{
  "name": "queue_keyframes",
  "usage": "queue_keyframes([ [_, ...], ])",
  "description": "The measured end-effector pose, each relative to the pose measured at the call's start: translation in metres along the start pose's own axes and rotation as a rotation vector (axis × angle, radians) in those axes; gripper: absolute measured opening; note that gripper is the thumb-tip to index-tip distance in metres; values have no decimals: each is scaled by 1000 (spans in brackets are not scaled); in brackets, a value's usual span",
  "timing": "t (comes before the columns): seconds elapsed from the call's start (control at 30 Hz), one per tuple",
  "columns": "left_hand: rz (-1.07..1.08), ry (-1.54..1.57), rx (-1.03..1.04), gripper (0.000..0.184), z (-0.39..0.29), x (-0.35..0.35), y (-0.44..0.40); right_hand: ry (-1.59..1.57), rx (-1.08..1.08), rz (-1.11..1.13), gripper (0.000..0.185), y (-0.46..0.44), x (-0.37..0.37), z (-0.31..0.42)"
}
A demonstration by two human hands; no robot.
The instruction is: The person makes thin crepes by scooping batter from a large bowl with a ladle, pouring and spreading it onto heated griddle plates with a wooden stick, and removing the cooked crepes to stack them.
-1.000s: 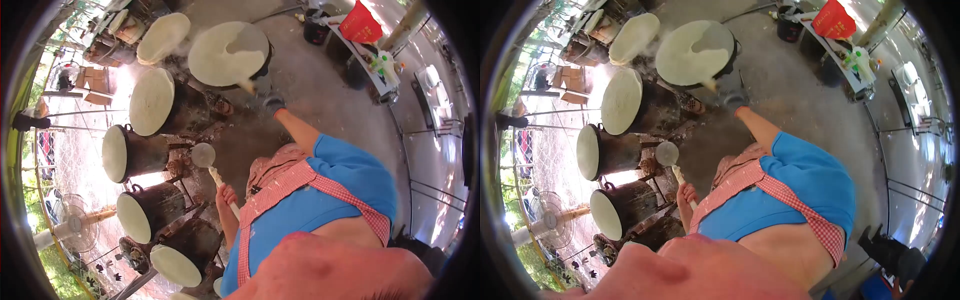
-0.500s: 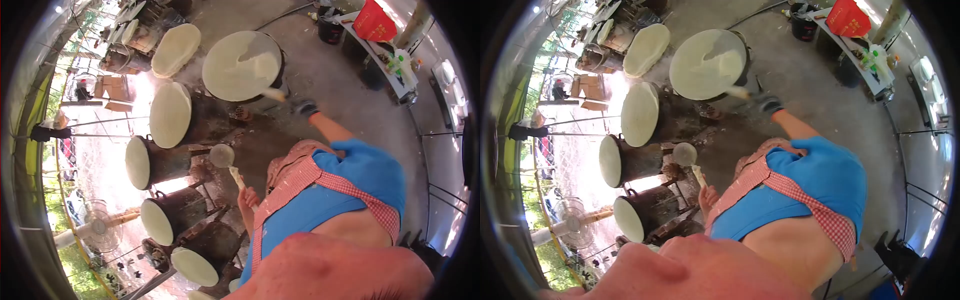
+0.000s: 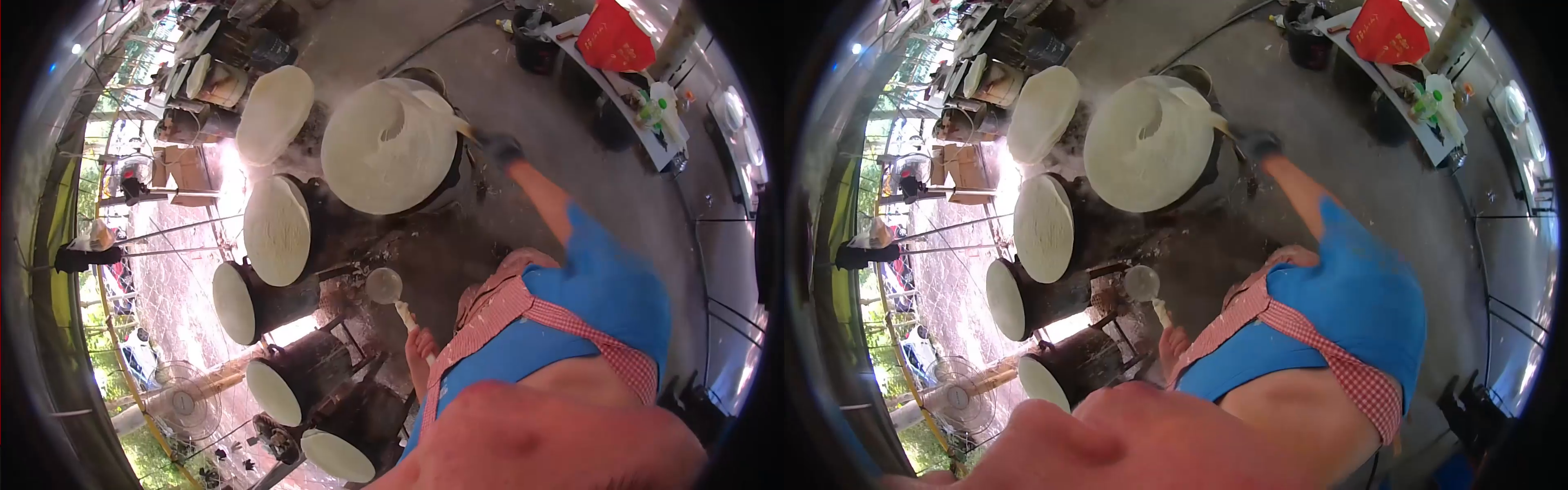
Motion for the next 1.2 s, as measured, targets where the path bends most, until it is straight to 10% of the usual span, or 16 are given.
queue_keyframes([
  [0.13,-23,-19,17,34,17,27,6,71,-201,-97,47,-128,-18,86],
  [0.23,65,-263,103,32,13,23,10,-478,-69,34,45,-63,-31,76],
  [0.43,-175,-296,93,14,-17,-4,18,11,-131,-166,33,46,37,76],
  [0.53,-52,-86,23,30,-25,1,37,-325,-228,207,36,-29,68,-15],
  [0.6,-10,-11,-28,30,-32,-1,44,-1336,65,237,36,-32,92,-43],
  [0.63,46,58,-79,31,-36,1,43,-1334,62,231,36,-23,125,-37],
  [0.73,30,94,2,21,-47,4,36,-745,-138,-659,37,3,199,-40],
  [0.77,35,94,7,21,-47,4,36,-336,-529,-589,39,-9,194,-71],
  [0.83,26,90,58,20,-49,9,38,73,-658,-292,44,-27,167,-75],
  [0.97,230,74,-107,31,-81,-17,29,-272,-224,-292,44,-25,20,17],
  [1.03,19,125,-20,29,-75,4,31,119,-128,-258,45,-48,9,43],
  [1.2,8,32,-64,21,-114,15,-8,357,-507,51,43,9,-14,70],
])
Point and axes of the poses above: each hand's wrist, its own y-axis away from the middle knuckle, its own x-axis out of the palm, z = x × y, the point moved 1 cm from there along -y, towards the middle knuckle
